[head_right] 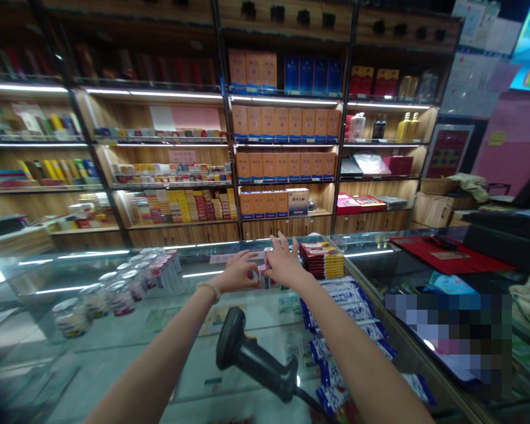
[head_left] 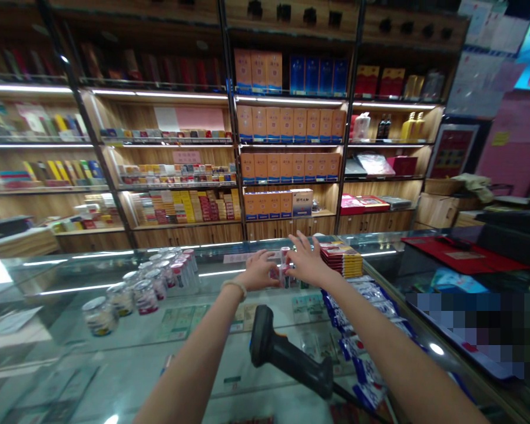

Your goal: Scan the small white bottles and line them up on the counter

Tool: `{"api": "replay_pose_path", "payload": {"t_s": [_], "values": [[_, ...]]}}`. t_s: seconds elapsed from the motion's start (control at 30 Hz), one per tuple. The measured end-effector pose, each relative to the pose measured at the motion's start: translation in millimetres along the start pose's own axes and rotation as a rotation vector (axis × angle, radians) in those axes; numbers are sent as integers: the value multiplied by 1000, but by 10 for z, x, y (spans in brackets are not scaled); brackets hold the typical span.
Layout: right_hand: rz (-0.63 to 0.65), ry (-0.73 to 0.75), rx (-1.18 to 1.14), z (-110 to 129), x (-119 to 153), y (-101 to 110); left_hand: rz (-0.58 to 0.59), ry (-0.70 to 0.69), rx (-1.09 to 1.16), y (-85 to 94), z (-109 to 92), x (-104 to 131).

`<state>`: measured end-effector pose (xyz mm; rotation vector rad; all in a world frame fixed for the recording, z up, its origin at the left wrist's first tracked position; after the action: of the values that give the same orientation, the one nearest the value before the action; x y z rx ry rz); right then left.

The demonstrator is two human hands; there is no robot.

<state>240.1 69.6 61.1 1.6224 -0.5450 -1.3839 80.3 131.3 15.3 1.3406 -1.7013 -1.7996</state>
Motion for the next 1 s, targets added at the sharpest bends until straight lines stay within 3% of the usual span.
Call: {"api": "replay_pose_path", "payload": {"t_s": [0.2, 0.37, 0.47, 0.57, 0.73, 0.87, 1.0], "values": [[-24, 9, -1, -9, 9, -10, -44, -71, 16, -180, -27, 50], [-29, 18, 7, -31, -6, 1, -106, -95, 36, -133, -68, 89], [-69, -10, -6, -80, -39, 98, -169, -65, 22, 59, -103, 85], [-143, -48, -45, -139, -70, 269, -252, -42, -9, 381, -151, 70], [-277, 62, -27, -109, -49, 560, -310, -100, -98, 884, -255, 124], [-309, 172, -28, 16, 5, 657, -346, -139, -158, 1106, -283, 302], [-305, 240, -39, 177, 50, 633, -398, -171, -204, 1187, -276, 551]]}}
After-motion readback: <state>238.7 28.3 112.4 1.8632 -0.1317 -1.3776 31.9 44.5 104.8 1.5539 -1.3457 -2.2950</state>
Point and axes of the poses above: each hand's wrist, its own x-axis away from the middle knuckle, its own y-axis out of the back of the hand, z = x × y, the point moved 4 cm from there along -x, towards the middle knuckle, and after that the axes turned 11 degrees about -z, right-handed, at the moved point
